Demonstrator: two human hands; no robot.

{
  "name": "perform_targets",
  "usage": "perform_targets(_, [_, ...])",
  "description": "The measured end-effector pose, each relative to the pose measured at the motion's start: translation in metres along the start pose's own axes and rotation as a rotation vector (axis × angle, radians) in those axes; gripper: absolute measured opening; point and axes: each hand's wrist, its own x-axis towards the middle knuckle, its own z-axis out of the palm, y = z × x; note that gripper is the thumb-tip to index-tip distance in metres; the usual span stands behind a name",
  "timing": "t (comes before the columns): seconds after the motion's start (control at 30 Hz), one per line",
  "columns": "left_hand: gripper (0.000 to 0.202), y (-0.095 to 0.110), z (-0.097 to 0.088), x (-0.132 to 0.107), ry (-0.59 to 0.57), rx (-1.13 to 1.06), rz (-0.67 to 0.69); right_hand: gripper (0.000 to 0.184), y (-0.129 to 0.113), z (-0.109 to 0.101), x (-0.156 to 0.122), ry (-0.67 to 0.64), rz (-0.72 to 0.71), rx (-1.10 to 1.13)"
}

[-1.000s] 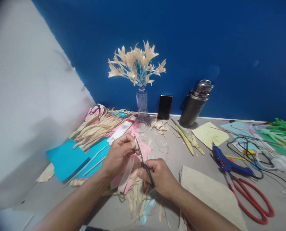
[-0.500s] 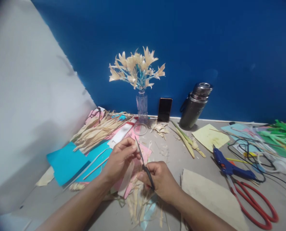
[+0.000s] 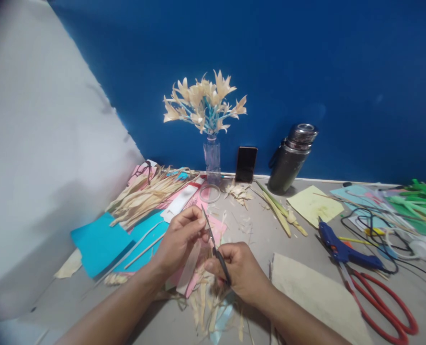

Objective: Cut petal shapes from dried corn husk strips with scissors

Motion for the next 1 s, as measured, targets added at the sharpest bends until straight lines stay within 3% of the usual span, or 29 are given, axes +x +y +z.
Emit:
perform_targets(0.2, [0.020, 0.001, 0.002, -0.001, -0.008, 0.010, 0.003, 0.047, -0.004, 0.000, -0.001, 0.019, -0.007, 0.009])
perform_targets(0.33, [0.021, -0.001, 0.002, 0.001, -0.008, 0.035, -0.014, 0.040, -0.010, -0.004, 0.000, 0.186, -0.092, 0.087])
perform_targets(0.47, [0.023, -0.003, 0.003, 0.000, -0.025, 0.120, -0.124, 0.042, -0.015, -0.009, 0.001, 0.312, -0.117, 0.214])
perform_targets(0.63, [0.022, -0.008, 0.005, -0.003, -0.087, 0.173, -0.247, 0.032, -0.017, -0.011, 0.002, 0.334, -0.164, 0.205])
perform_targets(0.83, [0.016, -0.015, 0.012, -0.002, -0.120, 0.094, -0.151, 0.024, -0.014, -0.014, 0.005, 0.389, -0.214, 0.144])
perform_targets(1.0, [0.018, -0.021, 0.012, 0.001, -0.124, 0.095, -0.183, 0.028, -0.011, -0.019, 0.008, 0.299, -0.177, 0.246])
